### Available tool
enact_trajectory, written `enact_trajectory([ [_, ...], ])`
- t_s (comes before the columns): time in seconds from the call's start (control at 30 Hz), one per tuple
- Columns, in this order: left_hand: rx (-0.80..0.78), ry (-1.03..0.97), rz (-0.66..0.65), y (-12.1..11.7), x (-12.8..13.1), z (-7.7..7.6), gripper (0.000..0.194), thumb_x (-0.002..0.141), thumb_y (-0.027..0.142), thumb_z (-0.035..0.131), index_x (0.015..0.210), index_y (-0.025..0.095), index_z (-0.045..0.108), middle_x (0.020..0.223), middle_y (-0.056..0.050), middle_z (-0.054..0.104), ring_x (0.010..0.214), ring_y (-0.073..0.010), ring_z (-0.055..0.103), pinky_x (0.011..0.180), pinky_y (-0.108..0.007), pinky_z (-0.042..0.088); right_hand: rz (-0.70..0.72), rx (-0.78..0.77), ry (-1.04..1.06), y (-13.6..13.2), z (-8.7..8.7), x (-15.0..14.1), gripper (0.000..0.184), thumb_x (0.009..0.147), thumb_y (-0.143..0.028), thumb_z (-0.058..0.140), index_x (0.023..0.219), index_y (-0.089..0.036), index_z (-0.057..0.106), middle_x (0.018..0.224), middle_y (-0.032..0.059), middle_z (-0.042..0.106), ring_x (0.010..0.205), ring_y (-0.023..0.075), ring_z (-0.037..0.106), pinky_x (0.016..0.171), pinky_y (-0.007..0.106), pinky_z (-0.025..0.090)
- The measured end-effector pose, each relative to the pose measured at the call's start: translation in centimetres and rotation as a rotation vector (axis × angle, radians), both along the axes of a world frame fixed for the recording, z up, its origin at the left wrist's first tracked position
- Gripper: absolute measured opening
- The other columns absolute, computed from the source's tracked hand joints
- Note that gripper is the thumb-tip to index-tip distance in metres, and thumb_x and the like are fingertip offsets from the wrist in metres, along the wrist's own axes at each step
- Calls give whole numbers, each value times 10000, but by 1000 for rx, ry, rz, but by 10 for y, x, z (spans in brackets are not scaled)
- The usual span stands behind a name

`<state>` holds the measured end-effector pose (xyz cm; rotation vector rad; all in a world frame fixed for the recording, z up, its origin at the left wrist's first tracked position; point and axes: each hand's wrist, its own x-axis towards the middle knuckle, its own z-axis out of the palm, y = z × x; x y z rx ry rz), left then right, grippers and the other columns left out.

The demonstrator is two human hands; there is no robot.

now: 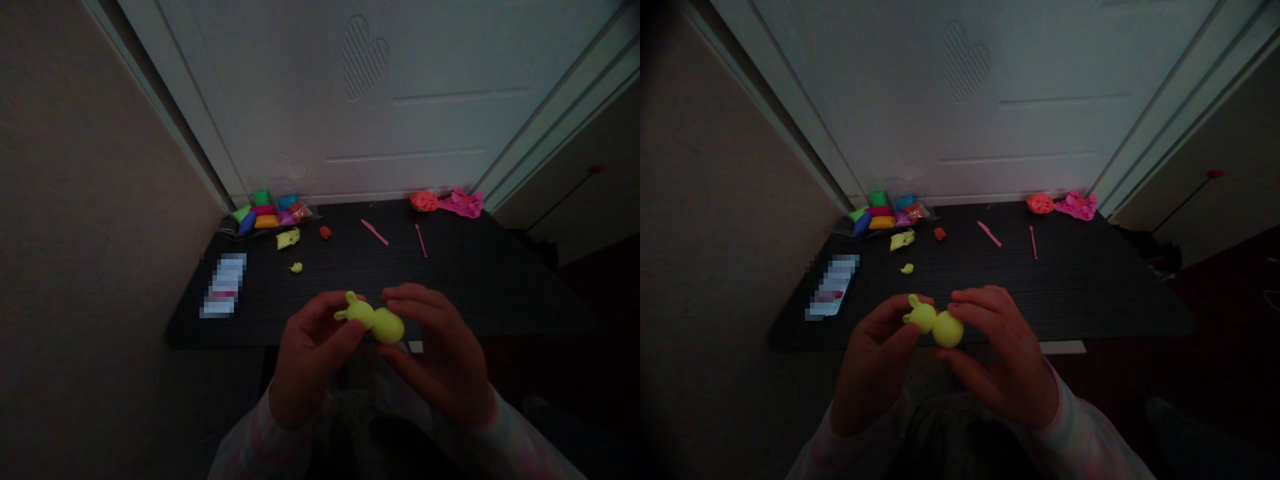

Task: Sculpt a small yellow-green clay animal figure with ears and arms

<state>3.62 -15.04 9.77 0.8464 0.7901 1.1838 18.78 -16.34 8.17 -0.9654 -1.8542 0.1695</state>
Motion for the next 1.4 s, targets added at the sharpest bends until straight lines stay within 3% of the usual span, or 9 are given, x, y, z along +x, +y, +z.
enact_trajectory([
  [0.27,-11,-7,-50,-2,1,-1,170,657,190,627,826,201,642,815,-19,662,717,-112,607,637,-202,483,58,-20,88,0,-2,-4,432,657,-134,627,1054,-205,474,943,57,578,894,205,536,761,374,452],
  [0.47,18,-126,-39,-5,9,-5,350,609,254,669,948,240,586,879,-21,645,805,-147,597,694,-243,481,21,-72,369,-2,-11,-16,393,672,-138,608,1028,-237,477,938,50,564,892,202,533,745,381,471],
  [0.63,5,-104,31,-9,18,-7,208,646,244,636,848,226,589,801,-2,640,735,-118,587,652,-221,474,26,-96,445,-7,-16,-28,393,669,-138,607,1019,-251,467,989,53,539,922,202,525,775,401,466],
  [0.77,-26,-96,50,-11,15,-4,211,632,254,645,829,211,581,753,-5,630,659,-116,577,599,-233,472,102,-135,490,-9,-17,-23,463,684,-192,599,1114,-246,437,1070,73,514,979,233,508,826,447,440],
  [0.9,-44,-40,25,-12,7,-1,227,599,258,669,804,184,605,740,-18,620,625,-105,555,552,-211,448,164,-198,514,-6,-2,-7,415,744,-171,531,1142,-253,448,1059,57,546,970,212,531,840,409,458],
  [1.13,41,81,41,-20,3,10,200,611,246,655,809,216,640,742,-15,634,622,-111,540,551,-219,440,148,-331,190,-3,40,10,276,750,-253,547,1025,-269,539,892,29,639,832,195,607,678,307,529],
  [1.4,131,184,84,-25,4,13,228,614,207,649,839,236,643,774,-10,646,655,-131,560,580,-242,448,93,-408,160,-4,49,2,94,755,-280,533,817,-243,594,792,13,651,699,165,624,553,246,515],
])
